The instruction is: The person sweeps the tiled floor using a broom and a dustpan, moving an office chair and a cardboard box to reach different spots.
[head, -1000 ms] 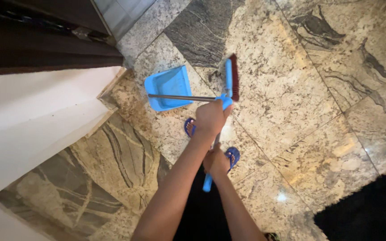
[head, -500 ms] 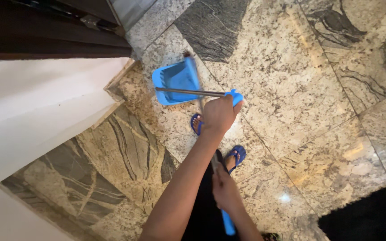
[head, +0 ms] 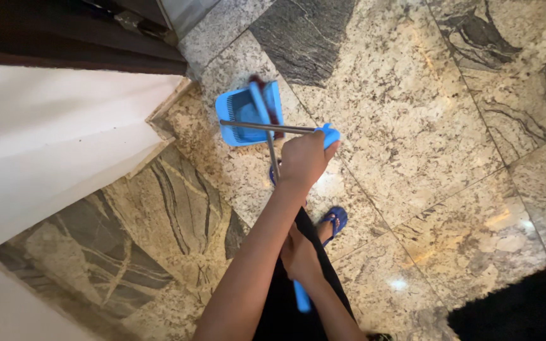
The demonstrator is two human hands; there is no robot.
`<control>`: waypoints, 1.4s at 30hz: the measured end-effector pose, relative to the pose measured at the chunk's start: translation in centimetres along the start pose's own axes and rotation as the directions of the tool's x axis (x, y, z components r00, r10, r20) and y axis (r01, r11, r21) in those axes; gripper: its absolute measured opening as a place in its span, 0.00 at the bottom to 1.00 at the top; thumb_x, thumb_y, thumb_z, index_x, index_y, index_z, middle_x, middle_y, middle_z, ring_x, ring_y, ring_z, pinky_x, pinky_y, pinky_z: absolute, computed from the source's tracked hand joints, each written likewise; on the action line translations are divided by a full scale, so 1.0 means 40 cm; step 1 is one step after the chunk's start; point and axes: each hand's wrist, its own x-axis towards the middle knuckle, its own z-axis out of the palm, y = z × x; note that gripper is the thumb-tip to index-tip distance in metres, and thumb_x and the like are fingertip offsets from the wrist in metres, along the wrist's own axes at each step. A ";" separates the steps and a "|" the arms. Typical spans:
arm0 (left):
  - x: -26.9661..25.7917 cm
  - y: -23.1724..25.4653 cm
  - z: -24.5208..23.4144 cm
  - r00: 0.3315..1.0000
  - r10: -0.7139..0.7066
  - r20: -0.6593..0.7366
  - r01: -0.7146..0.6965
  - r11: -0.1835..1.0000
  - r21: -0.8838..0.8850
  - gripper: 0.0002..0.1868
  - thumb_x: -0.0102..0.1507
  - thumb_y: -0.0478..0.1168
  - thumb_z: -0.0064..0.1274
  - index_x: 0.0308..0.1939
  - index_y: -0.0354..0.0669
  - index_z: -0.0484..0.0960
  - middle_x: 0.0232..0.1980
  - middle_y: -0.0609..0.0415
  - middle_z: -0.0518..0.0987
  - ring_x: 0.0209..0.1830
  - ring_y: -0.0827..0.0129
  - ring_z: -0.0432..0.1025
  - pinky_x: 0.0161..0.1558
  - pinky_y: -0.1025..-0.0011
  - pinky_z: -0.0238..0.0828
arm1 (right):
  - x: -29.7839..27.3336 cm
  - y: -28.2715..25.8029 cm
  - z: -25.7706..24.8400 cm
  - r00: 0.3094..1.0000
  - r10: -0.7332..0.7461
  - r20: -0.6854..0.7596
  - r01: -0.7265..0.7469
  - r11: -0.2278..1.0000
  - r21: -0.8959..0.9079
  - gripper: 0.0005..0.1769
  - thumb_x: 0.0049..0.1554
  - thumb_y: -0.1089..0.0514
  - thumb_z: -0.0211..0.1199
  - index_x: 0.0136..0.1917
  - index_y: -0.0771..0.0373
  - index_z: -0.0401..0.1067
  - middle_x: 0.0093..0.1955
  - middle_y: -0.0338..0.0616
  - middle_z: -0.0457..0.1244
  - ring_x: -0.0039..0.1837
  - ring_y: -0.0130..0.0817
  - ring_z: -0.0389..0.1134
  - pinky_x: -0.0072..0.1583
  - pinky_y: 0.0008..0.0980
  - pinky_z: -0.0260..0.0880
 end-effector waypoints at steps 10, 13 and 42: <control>-0.118 -0.051 -0.069 0.996 -0.071 -0.057 0.070 0.997 -0.022 0.23 0.66 0.59 0.54 0.37 0.40 0.83 0.31 0.46 0.82 0.31 0.52 0.79 0.36 0.56 0.76 | 0.046 0.072 -0.313 0.933 0.027 -0.359 -0.146 0.940 -0.307 0.29 0.64 0.49 0.49 0.76 0.56 0.62 0.33 0.62 0.68 0.35 0.57 0.73 0.40 0.54 0.73; -0.129 -0.068 -0.063 0.983 -0.096 -0.155 0.089 0.995 -0.053 0.21 0.63 0.57 0.55 0.43 0.43 0.84 0.30 0.45 0.82 0.29 0.50 0.79 0.32 0.52 0.74 | 0.199 0.132 -0.352 0.865 -0.201 -0.460 -0.059 0.869 -0.491 0.29 0.64 0.53 0.49 0.75 0.69 0.61 0.37 0.67 0.67 0.40 0.65 0.71 0.42 0.56 0.71; -0.152 -0.156 -0.114 0.831 -0.388 -0.398 0.360 0.921 -0.146 0.22 0.65 0.58 0.55 0.38 0.41 0.85 0.29 0.42 0.82 0.27 0.46 0.77 0.30 0.54 0.74 | 0.457 -0.061 -0.369 0.929 0.004 -0.369 -0.229 0.790 -0.569 0.32 0.65 0.54 0.43 0.81 0.64 0.51 0.43 0.67 0.69 0.44 0.62 0.73 0.47 0.57 0.75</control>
